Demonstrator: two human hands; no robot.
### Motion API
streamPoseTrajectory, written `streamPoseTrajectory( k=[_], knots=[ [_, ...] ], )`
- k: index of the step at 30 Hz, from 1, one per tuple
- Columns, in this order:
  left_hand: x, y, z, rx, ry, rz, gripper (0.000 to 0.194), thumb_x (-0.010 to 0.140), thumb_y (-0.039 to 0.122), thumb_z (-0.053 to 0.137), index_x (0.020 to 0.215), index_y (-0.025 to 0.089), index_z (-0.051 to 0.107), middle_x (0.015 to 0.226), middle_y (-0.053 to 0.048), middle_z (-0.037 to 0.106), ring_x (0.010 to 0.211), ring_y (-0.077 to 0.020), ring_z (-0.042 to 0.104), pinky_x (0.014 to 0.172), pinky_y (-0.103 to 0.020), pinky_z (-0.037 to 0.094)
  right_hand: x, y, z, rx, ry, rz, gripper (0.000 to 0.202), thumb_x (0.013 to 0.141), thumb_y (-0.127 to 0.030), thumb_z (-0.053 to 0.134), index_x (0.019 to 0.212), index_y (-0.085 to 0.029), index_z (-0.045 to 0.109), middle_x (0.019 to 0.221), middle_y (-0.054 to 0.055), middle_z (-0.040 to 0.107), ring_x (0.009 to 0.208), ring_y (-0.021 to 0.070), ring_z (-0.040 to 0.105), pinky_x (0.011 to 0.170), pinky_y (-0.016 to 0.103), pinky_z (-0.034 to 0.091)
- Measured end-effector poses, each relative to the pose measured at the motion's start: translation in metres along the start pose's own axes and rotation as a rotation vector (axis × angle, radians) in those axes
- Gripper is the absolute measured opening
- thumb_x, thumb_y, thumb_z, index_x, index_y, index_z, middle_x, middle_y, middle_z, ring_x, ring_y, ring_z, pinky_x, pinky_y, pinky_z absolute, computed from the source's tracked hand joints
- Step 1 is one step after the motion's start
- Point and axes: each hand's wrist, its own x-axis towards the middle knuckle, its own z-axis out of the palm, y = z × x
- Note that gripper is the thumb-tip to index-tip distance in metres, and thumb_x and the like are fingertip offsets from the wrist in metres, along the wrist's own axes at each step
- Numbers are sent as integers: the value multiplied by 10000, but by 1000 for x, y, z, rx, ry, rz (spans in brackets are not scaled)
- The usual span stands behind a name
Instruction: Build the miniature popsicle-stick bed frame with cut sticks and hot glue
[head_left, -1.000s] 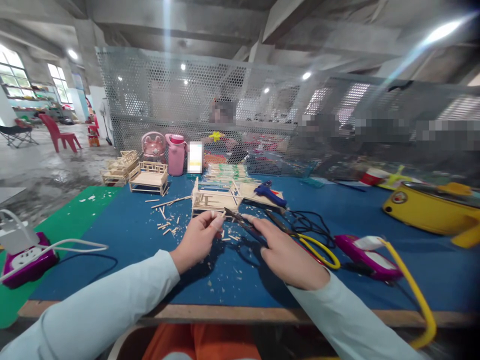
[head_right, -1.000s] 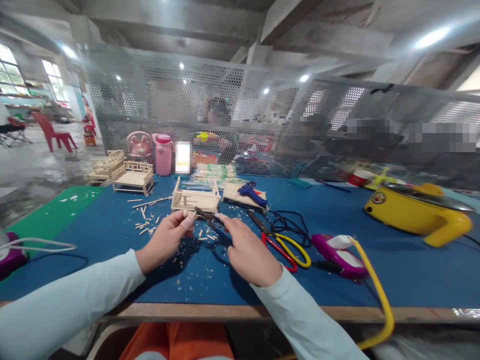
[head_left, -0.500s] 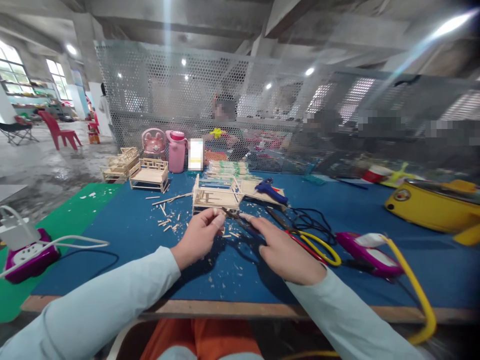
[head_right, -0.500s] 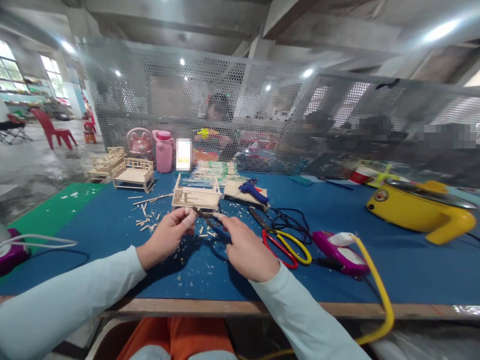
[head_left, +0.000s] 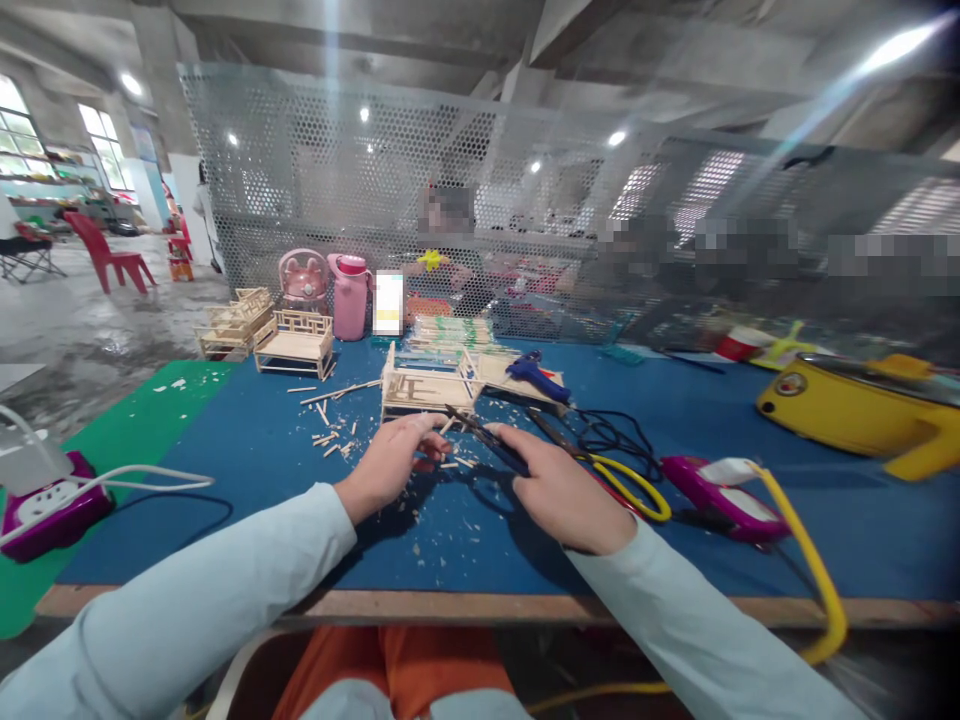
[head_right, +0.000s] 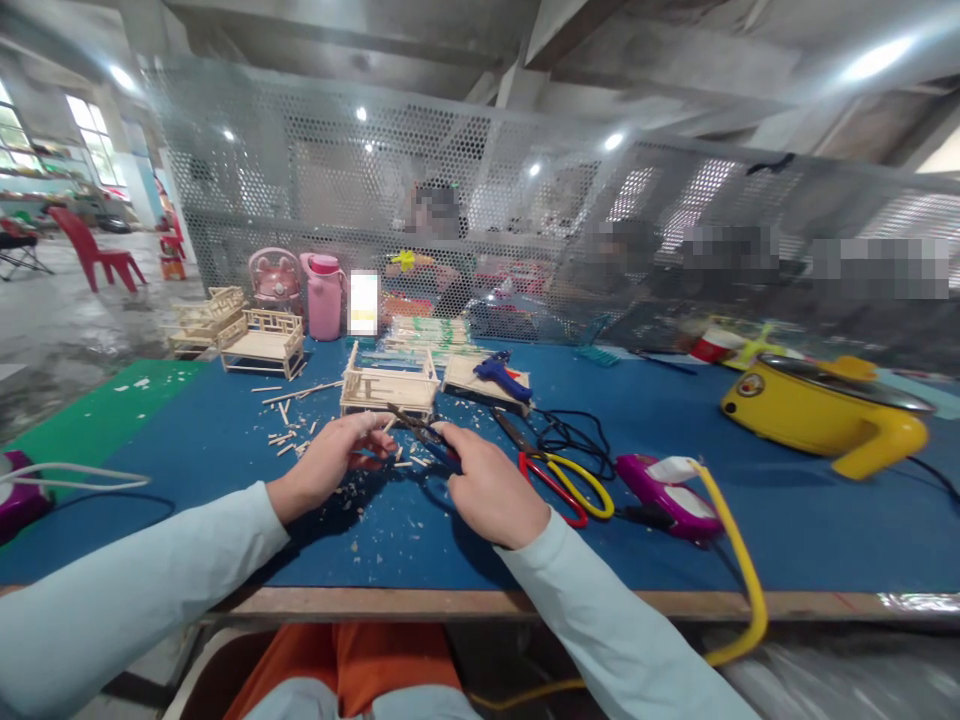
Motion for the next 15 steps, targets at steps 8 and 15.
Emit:
streamPoseTrajectory(
  k=[8,15],
  knots=[
    [-2,-15,3,401,-67,142,503,837,574,292,682,153,520,553,12,500,462,-99,411,468,-228,312,-4,0,10,-50,-56,-49,592,581,-20,374,1140,-139,530,1116,110,611,1063,212,556,937,349,409],
    [-6,-10,4,481,-28,126,530,846,576,258,578,175,477,514,10,474,470,-115,427,494,-234,312,-4,1,19,-79,-46,-61,569,617,-57,419,1176,-114,505,1169,136,588,1100,231,538,949,373,399]
  ],
)
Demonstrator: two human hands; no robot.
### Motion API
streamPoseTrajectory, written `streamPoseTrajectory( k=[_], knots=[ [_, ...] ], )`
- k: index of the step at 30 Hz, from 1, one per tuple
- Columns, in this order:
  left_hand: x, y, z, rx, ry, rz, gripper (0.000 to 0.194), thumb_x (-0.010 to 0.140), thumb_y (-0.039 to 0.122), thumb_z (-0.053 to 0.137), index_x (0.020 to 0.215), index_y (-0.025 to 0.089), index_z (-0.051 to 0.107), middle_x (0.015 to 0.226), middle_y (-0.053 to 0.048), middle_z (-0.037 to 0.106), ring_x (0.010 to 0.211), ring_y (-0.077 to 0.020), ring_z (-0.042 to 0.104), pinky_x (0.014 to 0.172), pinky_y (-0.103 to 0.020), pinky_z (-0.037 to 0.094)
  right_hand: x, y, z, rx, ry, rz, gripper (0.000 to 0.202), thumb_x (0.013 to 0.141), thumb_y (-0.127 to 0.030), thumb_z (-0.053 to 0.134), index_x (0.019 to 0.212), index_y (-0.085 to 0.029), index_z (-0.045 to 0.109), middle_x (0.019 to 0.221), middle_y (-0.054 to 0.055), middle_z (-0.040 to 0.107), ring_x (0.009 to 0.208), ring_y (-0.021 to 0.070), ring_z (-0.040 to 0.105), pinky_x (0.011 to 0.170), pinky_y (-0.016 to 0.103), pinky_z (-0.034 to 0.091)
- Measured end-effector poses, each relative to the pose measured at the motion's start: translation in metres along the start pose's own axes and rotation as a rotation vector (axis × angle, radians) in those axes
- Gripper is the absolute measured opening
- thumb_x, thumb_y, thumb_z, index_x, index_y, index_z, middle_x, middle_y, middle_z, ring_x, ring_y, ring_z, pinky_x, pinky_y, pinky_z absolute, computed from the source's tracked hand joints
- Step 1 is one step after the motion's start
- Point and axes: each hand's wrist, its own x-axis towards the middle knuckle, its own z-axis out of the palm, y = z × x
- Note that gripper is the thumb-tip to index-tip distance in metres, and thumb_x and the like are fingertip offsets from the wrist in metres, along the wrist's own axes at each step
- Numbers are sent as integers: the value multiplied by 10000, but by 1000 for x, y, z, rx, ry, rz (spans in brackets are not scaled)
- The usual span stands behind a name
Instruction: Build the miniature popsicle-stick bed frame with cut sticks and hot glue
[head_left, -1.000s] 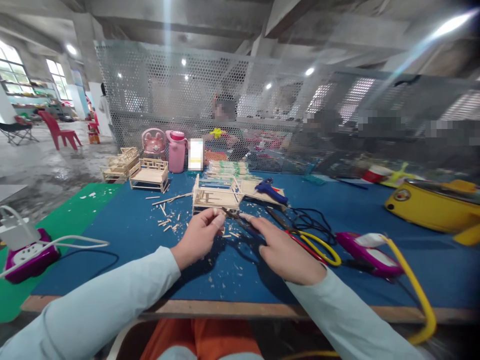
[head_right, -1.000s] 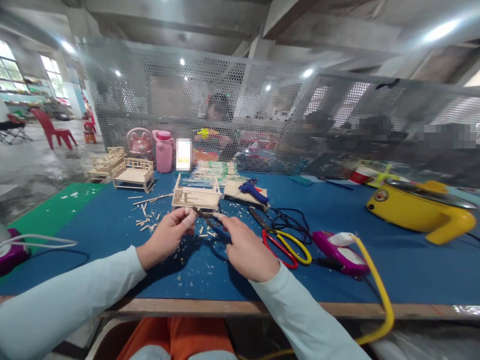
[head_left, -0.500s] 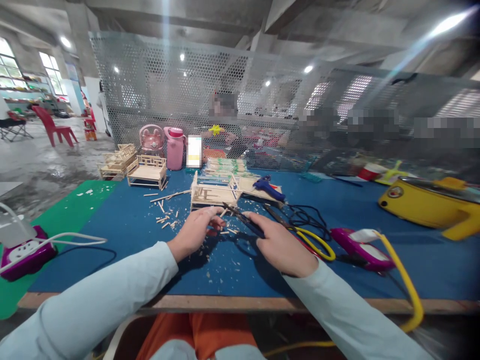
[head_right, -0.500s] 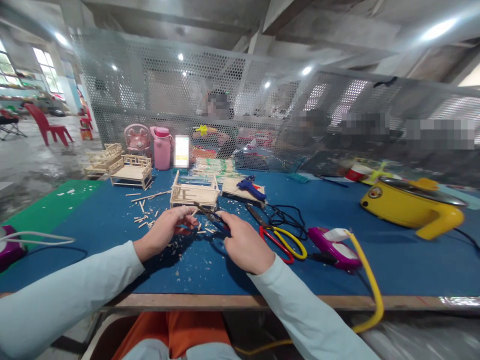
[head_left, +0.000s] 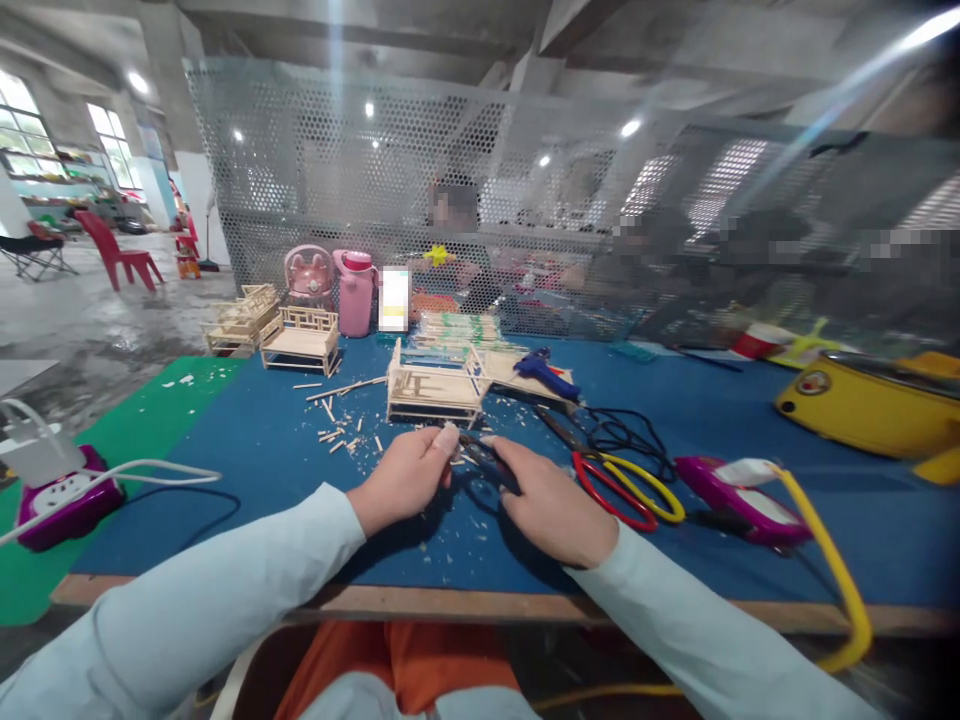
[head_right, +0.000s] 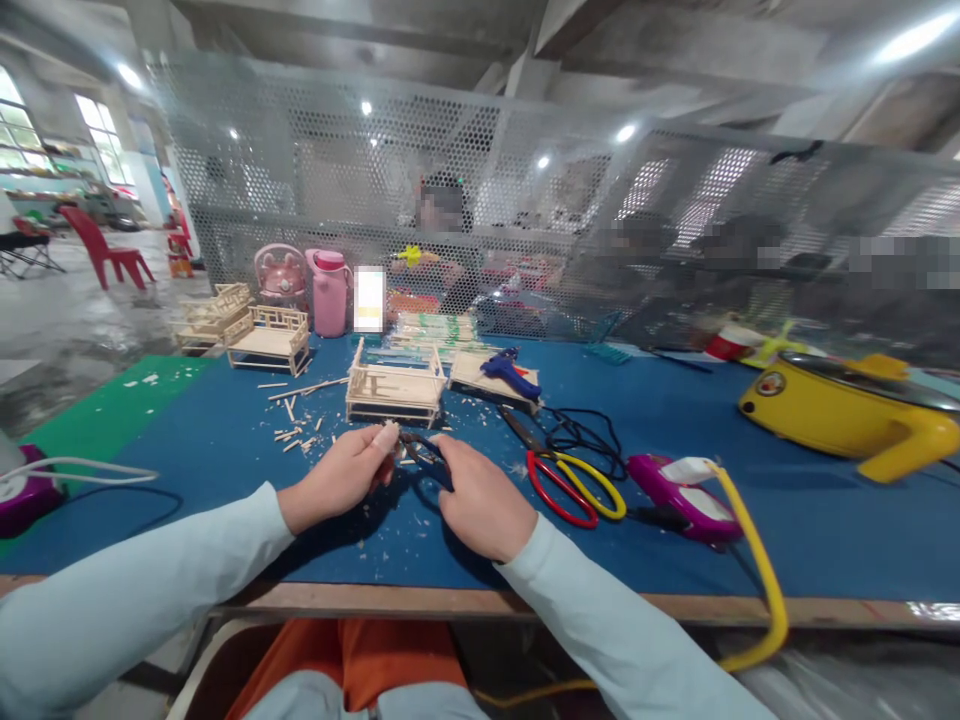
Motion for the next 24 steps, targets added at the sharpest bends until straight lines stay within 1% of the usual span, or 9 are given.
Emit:
streamPoseTrajectory(
  k=[2,5,7,9,12,14,16,20,24],
  knots=[
    [0,0,-1,56,16,19,533,848,567,267,561,177,491,520,-2,488,504,-131,450,515,-243,307,2,2,2,-49,-25,-15,568,615,-65,431,1177,-98,510,1188,150,577,1116,243,530,962,377,392],
    [1,-1,-1,104,31,23,533,846,560,282,527,182,481,500,-5,483,507,-140,449,519,-252,288,4,5,3,-88,-11,-63,576,602,-63,429,1168,-121,521,1168,134,594,1095,235,547,953,370,404],
    [2,0,-2,112,46,23,520,845,555,290,526,184,466,497,3,472,502,-135,434,517,-251,277,5,6,3,-89,7,-77,568,602,-66,424,1156,-134,527,1137,121,612,1068,225,565,939,362,416],
    [2,0,-2,134,51,34,515,850,542,279,506,189,426,474,16,429,485,-125,396,515,-253,259,6,6,4,-84,10,-80,567,605,-69,421,1158,-133,524,1139,118,611,1070,222,563,941,357,416],
    [2,0,-3,171,35,34,529,862,526,246,460,197,348,432,26,362,454,-115,334,502,-261,220,6,4,8,-80,1,-61,576,612,-63,428,1183,-90,500,1188,152,577,1110,239,534,965,367,394],
    [3,-1,-3,173,39,24,530,859,527,254,449,201,334,423,23,364,451,-115,326,496,-264,203,6,2,12,-96,14,-30,566,627,-54,427,1191,-62,484,1195,179,563,1118,252,523,965,377,387],
    [3,-2,-4,155,53,20,525,850,533,282,446,203,342,420,20,377,453,-118,329,494,-265,198,4,-1,17,-129,42,2,546,640,-40,419,1182,-58,482,1156,186,575,1086,258,536,934,381,400],
    [3,-2,-3,138,64,2,517,824,549,338,446,199,369,420,20,389,457,-120,334,495,-263,200,1,-8,19,-210,91,27,472,653,-18,402,1109,-67,511,996,172,611,953,261,568,829,374,427],
    [3,-2,1,66,61,-115,539,818,585,304,433,209,335,396,23,358,423,-117,314,484,-267,211,1,-16,11,-393,147,36,345,699,-52,415,1019,-68,544,900,189,597,831,290,561,732,391,414]
  ],
)
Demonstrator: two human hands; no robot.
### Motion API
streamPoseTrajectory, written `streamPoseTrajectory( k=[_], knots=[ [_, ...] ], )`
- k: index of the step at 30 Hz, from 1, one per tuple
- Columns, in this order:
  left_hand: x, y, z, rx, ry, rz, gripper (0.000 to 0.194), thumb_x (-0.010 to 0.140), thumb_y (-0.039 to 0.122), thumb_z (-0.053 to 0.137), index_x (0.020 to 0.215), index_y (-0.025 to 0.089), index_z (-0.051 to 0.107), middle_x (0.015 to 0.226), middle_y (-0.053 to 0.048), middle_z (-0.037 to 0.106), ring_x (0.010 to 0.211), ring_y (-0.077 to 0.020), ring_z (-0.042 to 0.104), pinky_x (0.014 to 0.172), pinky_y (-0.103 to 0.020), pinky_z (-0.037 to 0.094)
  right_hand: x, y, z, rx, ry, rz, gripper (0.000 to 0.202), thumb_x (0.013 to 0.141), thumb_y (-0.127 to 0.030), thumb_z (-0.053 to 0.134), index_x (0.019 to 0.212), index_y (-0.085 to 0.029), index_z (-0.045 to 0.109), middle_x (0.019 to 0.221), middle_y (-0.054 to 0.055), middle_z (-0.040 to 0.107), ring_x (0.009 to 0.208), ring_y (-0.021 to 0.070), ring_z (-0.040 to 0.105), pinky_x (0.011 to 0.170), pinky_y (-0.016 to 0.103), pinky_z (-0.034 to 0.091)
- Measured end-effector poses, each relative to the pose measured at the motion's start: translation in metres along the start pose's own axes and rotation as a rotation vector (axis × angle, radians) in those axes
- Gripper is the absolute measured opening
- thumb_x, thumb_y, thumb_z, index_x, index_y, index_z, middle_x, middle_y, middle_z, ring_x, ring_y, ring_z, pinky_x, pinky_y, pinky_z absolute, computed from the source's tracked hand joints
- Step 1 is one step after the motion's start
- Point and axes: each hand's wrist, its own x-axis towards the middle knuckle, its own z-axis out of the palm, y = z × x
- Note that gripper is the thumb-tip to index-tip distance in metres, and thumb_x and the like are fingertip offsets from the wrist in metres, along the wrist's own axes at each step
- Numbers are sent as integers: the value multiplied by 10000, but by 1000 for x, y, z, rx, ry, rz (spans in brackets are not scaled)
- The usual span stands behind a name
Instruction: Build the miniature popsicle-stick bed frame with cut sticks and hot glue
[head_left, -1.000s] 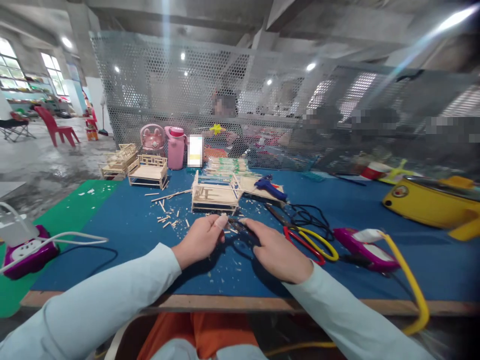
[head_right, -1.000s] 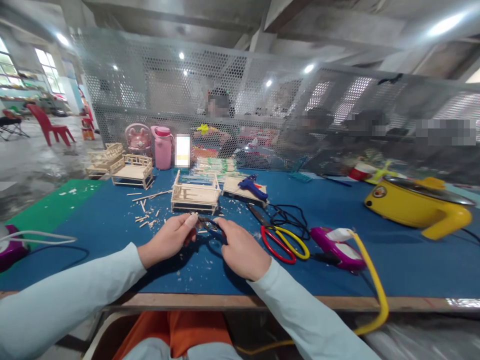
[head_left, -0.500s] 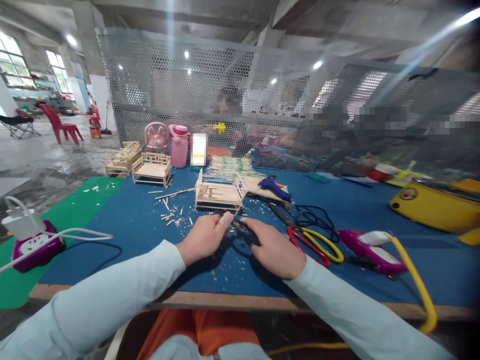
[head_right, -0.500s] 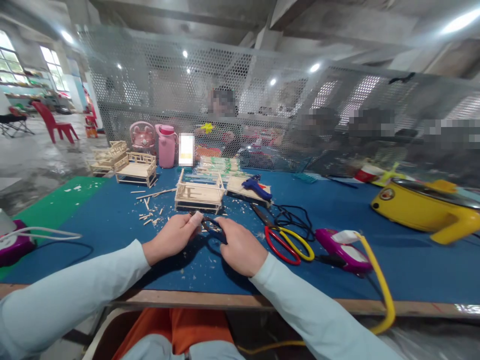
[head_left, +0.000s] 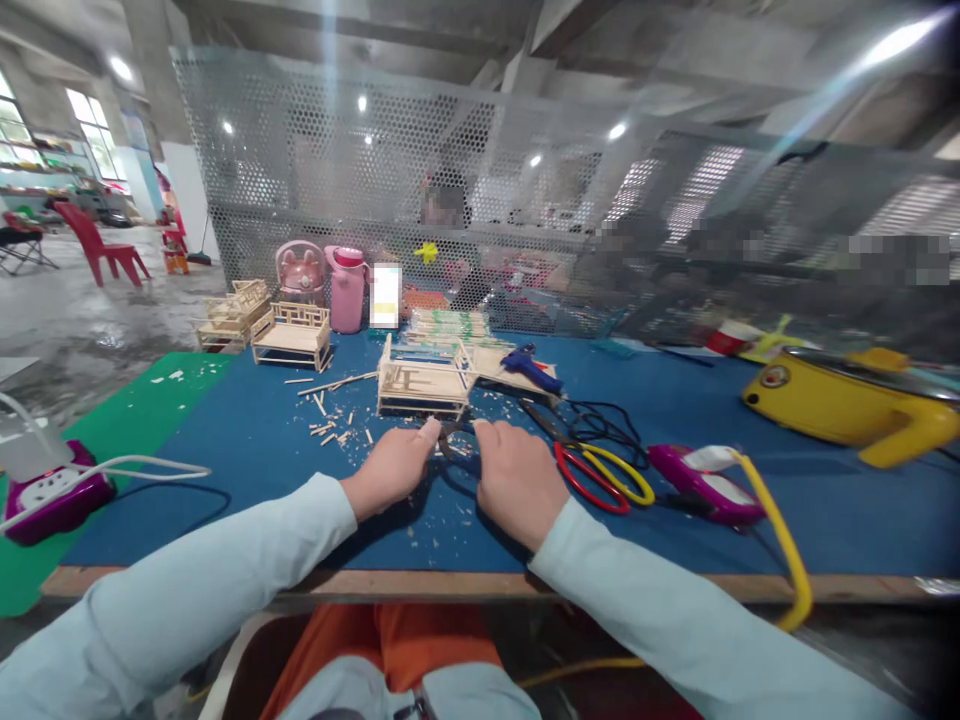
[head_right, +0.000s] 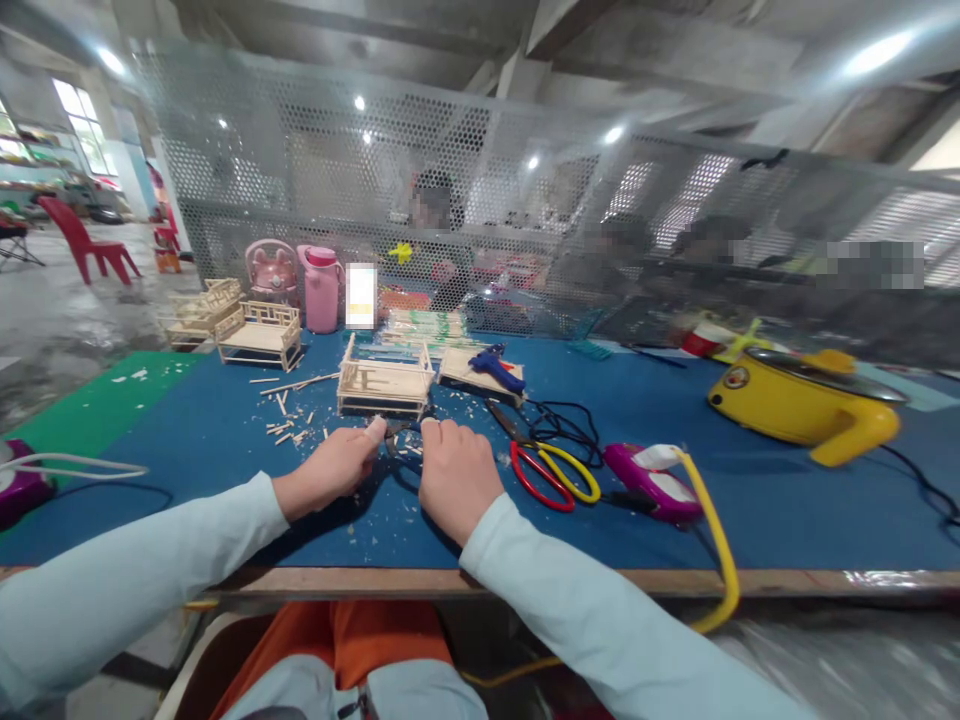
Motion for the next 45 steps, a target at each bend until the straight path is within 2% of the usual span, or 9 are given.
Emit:
streamPoseTrajectory(
  k=[8,15,19,22,26,29,35,40,45],
  knots=[
    [-2,2,-5,-147,-153,217,483,836,586,292,591,187,413,499,38,382,446,-93,326,460,-236,256,-1,10,-13,389,-215,9,455,634,-41,408,1068,-121,521,1045,131,625,970,236,569,835,314,398],
    [-5,-1,-9,-127,-343,248,432,846,528,344,760,152,539,522,47,398,455,-81,363,451,-206,289,-10,27,-28,849,-382,-8,342,579,-87,372,847,-166,569,753,4,630,711,164,567,624,250,430],
    [-3,-4,-5,-147,-362,255,449,830,510,405,885,119,618,523,45,415,488,-75,369,494,-202,305,0,50,-15,406,-302,234,311,702,-195,450,984,-144,571,934,110,643,862,237,594,728,317,428],
    [0,-5,-2,-238,-333,179,485,814,519,436,982,98,608,557,30,472,513,-77,418,531,-208,344,10,62,8,78,-219,370,532,743,-384,518,1188,-94,486,1106,207,577,995,311,557,803,394,407],
    [6,-7,0,-409,-264,86,496,815,493,458,1096,93,544,746,-37,567,647,-102,524,597,-223,405,15,62,23,21,55,281,630,677,-434,605,1213,-121,496,1228,198,513,1131,345,459,916,495,319],
    [8,-7,-1,-426,-214,77,505,849,431,428,1218,87,461,794,-56,582,694,-117,542,619,-233,425,12,47,10,269,208,92,402,744,-399,548,1041,-138,622,1012,139,631,994,279,546,891,436,363],
    [5,-9,-2,-201,-135,282,577,873,332,400,1392,141,236,790,-45,611,713,-148,555,697,-278,456,29,4,-13,1131,-179,4,242,761,-360,532,805,-169,673,680,15,658,642,146,603,671,272,475],
    [8,-13,-5,-49,-13,372,562,870,276,379,1397,145,232,1108,-117,595,991,-203,559,894,-339,421,51,-11,-8,1413,-318,179,174,629,-314,657,713,-162,644,632,-19,642,557,114,581,602,260,485],
    [13,-15,-5,3,44,348,577,857,239,390,1399,140,219,1113,-124,595,995,-199,560,869,-327,427,56,-16,-1,1446,-305,213,167,625,-297,658,707,-160,612,579,-35,602,497,97,537,537,245,468]
  ],
)
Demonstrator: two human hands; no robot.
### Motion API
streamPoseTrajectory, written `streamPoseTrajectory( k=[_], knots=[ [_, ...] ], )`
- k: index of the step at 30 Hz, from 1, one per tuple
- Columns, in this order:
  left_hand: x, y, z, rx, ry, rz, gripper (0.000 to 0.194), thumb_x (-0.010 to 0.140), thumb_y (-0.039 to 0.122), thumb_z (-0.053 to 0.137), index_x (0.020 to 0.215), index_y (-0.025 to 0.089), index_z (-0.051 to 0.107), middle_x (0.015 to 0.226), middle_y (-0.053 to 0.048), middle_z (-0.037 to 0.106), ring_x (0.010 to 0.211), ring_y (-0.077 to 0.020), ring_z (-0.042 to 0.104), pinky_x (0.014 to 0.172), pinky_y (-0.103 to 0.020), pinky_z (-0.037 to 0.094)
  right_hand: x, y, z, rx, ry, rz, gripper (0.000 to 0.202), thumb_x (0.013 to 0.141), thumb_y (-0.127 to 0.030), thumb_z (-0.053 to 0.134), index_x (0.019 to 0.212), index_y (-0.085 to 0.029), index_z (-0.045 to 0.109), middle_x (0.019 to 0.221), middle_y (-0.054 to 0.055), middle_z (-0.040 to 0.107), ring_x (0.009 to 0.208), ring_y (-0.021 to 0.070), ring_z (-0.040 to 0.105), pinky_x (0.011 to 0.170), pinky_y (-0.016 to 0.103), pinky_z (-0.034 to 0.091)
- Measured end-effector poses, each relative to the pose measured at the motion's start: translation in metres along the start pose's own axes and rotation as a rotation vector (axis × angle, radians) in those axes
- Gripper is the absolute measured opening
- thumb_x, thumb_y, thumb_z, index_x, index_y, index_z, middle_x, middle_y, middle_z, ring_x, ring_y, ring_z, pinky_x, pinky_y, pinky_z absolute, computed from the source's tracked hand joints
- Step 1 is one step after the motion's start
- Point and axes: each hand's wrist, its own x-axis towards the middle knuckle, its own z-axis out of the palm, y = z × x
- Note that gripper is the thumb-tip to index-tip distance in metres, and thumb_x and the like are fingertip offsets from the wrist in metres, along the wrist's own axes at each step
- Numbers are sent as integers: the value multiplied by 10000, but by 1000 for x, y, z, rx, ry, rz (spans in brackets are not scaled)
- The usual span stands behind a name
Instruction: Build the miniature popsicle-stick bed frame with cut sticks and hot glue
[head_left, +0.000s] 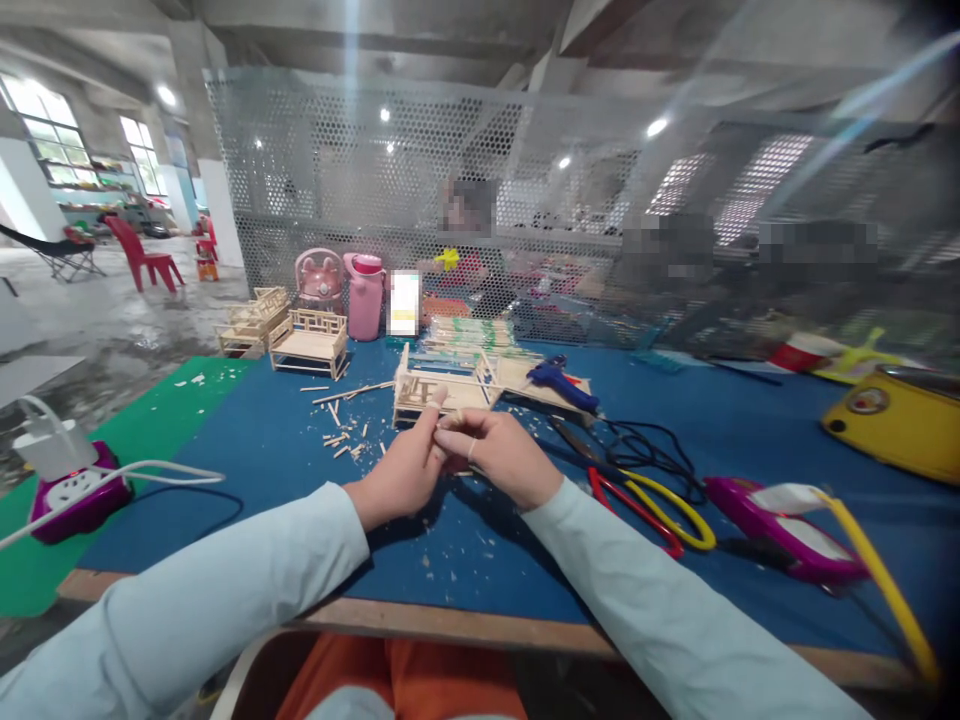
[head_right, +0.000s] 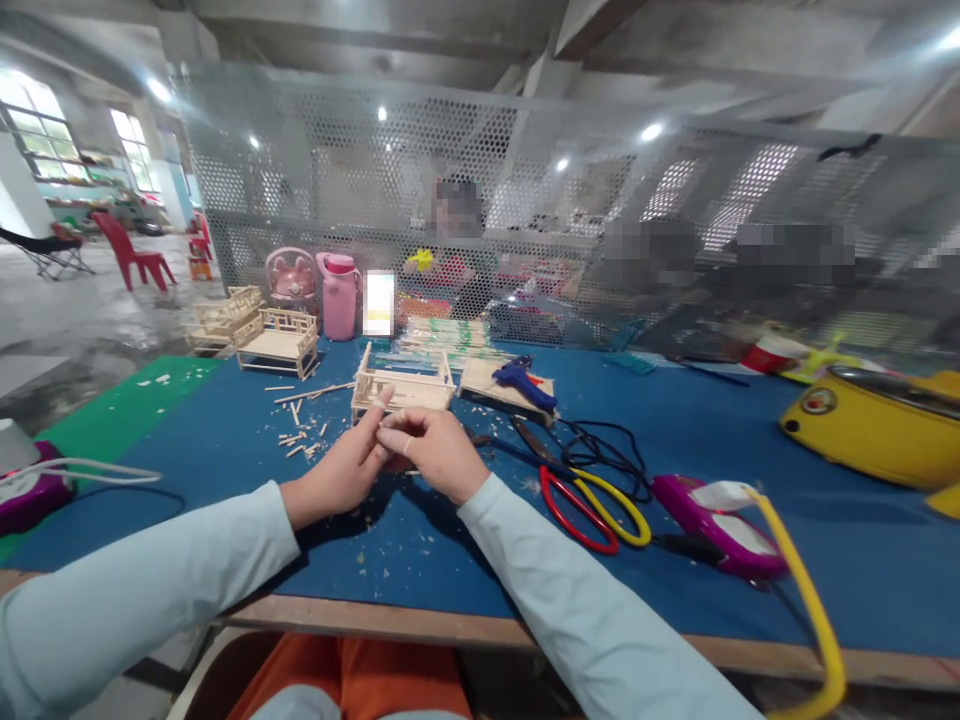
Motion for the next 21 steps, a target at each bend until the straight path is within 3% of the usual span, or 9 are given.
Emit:
streamPoseTrajectory(
  k=[2,5,8,11,14,18,21],
  knots=[
    [0,2,0,-2,-4,-29,595,854,232,396,1404,134,188,961,-95,637,858,-172,590,776,-298,449,3,3,-2,-14,42,-95,172,653,-328,634,690,-165,592,575,-37,584,493,95,519,529,243,454],
    [0,5,-3,-25,15,-74,646,837,241,443,1403,132,152,678,3,600,607,-126,547,614,-242,422,9,10,-11,-109,222,-292,185,664,-349,617,677,-167,588,638,-16,603,588,114,541,630,261,455],
    [4,6,-12,-19,217,-55,589,825,273,477,1355,137,259,588,51,511,547,-107,483,575,-223,384,17,19,-21,-261,385,-355,203,649,-354,612,692,-156,618,676,17,633,640,140,557,671,276,442],
    [14,1,-25,-54,459,-50,442,830,272,466,1240,124,393,623,43,465,572,-97,453,581,-215,378,21,27,-25,-392,473,-338,223,667,-353,577,719,-149,649,665,31,650,610,152,563,635,275,434],
    [24,-12,-34,-84,568,-125,371,813,209,466,1171,118,429,763,-2,509,638,-93,471,618,-217,401,24,31,-24,-499,558,-317,247,696,-353,546,751,-151,677,657,35,665,586,159,572,610,268,431],
    [32,-31,-36,-98,560,-271,380,780,156,484,1155,111,440,911,-60,550,740,-114,525,695,-250,438,29,34,-22,-559,614,-292,279,725,-359,521,799,-155,696,694,48,691,592,169,600,616,268,448],
    [34,-41,-34,-126,532,-279,388,766,134,489,1151,120,445,1030,-98,558,905,-145,547,829,-294,432,33,35,-21,-551,611,-274,291,737,-366,513,827,-157,694,675,45,691,533,157,597,600,267,461]
  ],
)
